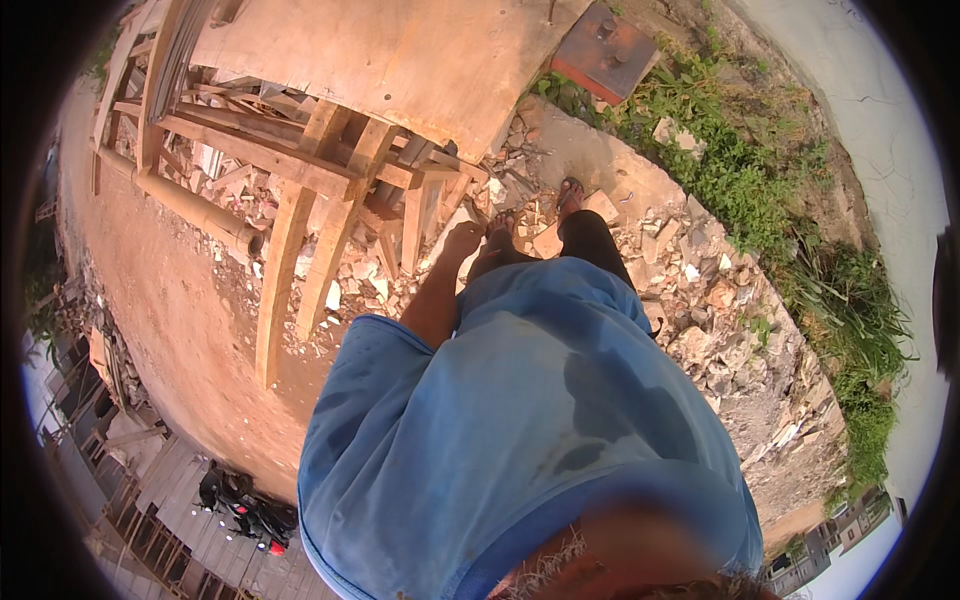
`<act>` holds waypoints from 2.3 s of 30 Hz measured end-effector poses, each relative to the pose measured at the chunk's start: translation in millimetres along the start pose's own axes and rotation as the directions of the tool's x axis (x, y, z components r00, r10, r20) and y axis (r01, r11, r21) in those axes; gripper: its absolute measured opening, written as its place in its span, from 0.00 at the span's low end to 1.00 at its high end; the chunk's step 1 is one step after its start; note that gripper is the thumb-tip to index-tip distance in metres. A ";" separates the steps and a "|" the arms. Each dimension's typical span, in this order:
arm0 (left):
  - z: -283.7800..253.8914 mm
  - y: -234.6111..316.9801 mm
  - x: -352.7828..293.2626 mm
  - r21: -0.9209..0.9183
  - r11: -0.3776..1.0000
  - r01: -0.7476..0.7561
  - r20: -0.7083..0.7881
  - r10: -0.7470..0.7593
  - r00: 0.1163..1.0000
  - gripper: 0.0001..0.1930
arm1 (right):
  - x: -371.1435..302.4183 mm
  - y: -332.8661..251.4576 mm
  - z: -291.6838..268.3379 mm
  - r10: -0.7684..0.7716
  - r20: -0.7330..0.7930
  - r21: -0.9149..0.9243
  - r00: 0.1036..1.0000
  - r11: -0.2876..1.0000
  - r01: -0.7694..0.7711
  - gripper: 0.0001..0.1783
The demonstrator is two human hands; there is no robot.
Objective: The person repeatedly bends a metal rod using a hammer and a wooden workbench. They position the rod on the bench and strike it with the hammer to create bends, repeating this process multiple times.
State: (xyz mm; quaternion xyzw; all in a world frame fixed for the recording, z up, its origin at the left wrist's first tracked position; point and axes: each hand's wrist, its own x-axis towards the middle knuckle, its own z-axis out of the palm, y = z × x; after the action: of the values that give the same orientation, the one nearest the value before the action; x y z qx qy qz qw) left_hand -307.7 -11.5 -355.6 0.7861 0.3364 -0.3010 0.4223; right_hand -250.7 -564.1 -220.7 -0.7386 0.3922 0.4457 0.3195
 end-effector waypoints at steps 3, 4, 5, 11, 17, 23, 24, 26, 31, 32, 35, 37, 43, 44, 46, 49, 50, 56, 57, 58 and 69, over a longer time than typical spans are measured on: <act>-25.4 55.1 -17.4 0.257 0.906 -0.337 0.098 0.322 0.942 0.18 | 18.2 -22.0 -24.6 -0.050 0.010 -0.012 0.999 0.999 0.050 0.19; -38.3 82.1 -28.5 0.207 0.882 -0.424 0.163 0.396 0.904 0.18 | 23.8 -27.2 -33.5 -0.063 0.014 -0.016 0.998 0.998 0.063 0.19; -54.0 114.6 -41.2 0.154 0.850 -0.505 0.218 0.469 0.856 0.18 | 29.7 -33.5 -41.4 -0.077 0.017 -0.020 0.997 0.997 0.077 0.19; -185.5 315.9 -180.0 -0.263 0.733 -0.628 0.166 0.675 0.719 0.19 | 69.5 -102.7 -84.4 -0.195 0.038 0.002 0.980 0.981 0.195 0.19; -334.2 352.0 -234.2 -0.251 0.506 -0.825 -0.497 0.664 0.558 0.22 | 87.7 -145.4 -141.9 -0.207 -0.044 0.037 0.977 0.977 0.209 0.19; -495.7 264.8 -122.8 0.179 0.978 -0.105 -0.947 0.200 0.252 0.19 | 71.9 -156.3 -161.4 -0.215 -0.130 0.099 0.968 0.969 0.228 0.19; -515.3 239.2 -105.8 0.201 0.976 0.085 -0.957 0.177 0.231 0.18 | 67.3 -155.5 -159.4 -0.209 -0.138 0.111 0.968 0.968 0.225 0.19; -546.6 192.6 -74.0 0.171 0.948 0.270 -0.979 0.131 0.159 0.17 | 54.5 -145.0 -153.2 -0.178 -0.184 0.147 0.967 0.968 0.206 0.19; -597.6 132.2 -26.0 0.317 0.781 0.538 -0.944 0.312 0.103 0.15 | 20.9 -102.9 -115.8 -0.078 -0.253 0.231 0.964 0.963 0.139 0.19; -602.6 128.1 -20.9 0.343 0.754 0.560 -0.933 0.344 0.108 0.15 | 13.1 -93.3 -106.8 -0.063 -0.261 0.245 0.963 0.961 0.129 0.19; -619.9 126.3 -12.3 0.363 0.754 0.548 -0.932 0.306 0.196 0.16 | -8.1 -69.2 -78.2 -0.024 -0.275 0.292 0.961 0.951 0.107 0.19; -630.6 124.1 -14.6 0.420 0.725 0.546 -0.908 0.326 0.264 0.14 | -19.4 -56.0 -62.5 -0.013 -0.284 0.314 0.959 0.944 0.106 0.19; -650.5 137.2 -46.6 0.557 0.814 0.165 -0.806 0.481 0.345 0.16 | -39.3 -12.2 -37.4 -0.069 -0.312 0.390 0.947 0.900 0.194 0.19; -652.5 143.2 -56.2 0.550 0.831 0.079 -0.795 0.493 0.354 0.18 | -40.5 -9.2 -36.7 -0.104 -0.328 0.412 0.939 0.879 0.241 0.19; -650.8 156.0 -76.1 0.548 0.835 -0.047 -0.780 0.530 0.333 0.21 | -41.6 -14.2 -33.6 -0.220 -0.390 0.464 0.894 0.792 0.397 0.19; -627.9 170.5 -105.7 0.537 0.825 -0.175 -0.770 0.564 0.297 0.20 | -44.1 -62.3 -26.0 -0.336 -0.633 0.480 0.697 0.536 0.694 0.20; -612.1 172.0 -116.0 0.536 0.815 -0.220 -0.766 0.579 0.278 0.20 | -47.9 -88.3 -20.7 -0.366 -0.721 0.428 0.588 0.433 0.793 0.21; -484.9 191.1 -190.1 0.137 0.693 -0.708 -0.677 0.587 0.443 0.17 | -166.6 -215.9 -8.5 -0.667 -0.588 0.251 0.458 0.387 0.887 0.23; -466.0 199.1 -201.5 0.083 0.685 -0.723 -0.608 0.610 0.508 0.17 | -192.6 -232.5 -8.3 -0.713 -0.548 0.317 0.437 0.307 0.898 0.23; -449.6 207.4 -212.5 0.026 0.682 -0.731 -0.538 0.626 0.565 0.17 | -216.8 -248.8 -8.2 -0.749 -0.517 0.225 0.415 0.349 0.910 0.20; -346.5 327.9 -214.6 0.061 0.494 -0.867 0.211 0.843 0.495 0.18 | -260.0 -374.9 -55.0 -0.990 -0.102 -0.153 0.096 0.111 0.982 0.22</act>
State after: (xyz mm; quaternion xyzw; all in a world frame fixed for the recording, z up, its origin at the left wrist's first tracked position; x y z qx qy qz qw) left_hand -112.5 93.1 118.3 0.8542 -0.1571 -0.1366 0.4764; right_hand 18.9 -349.6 83.3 -0.8550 -0.1834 0.0596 0.4814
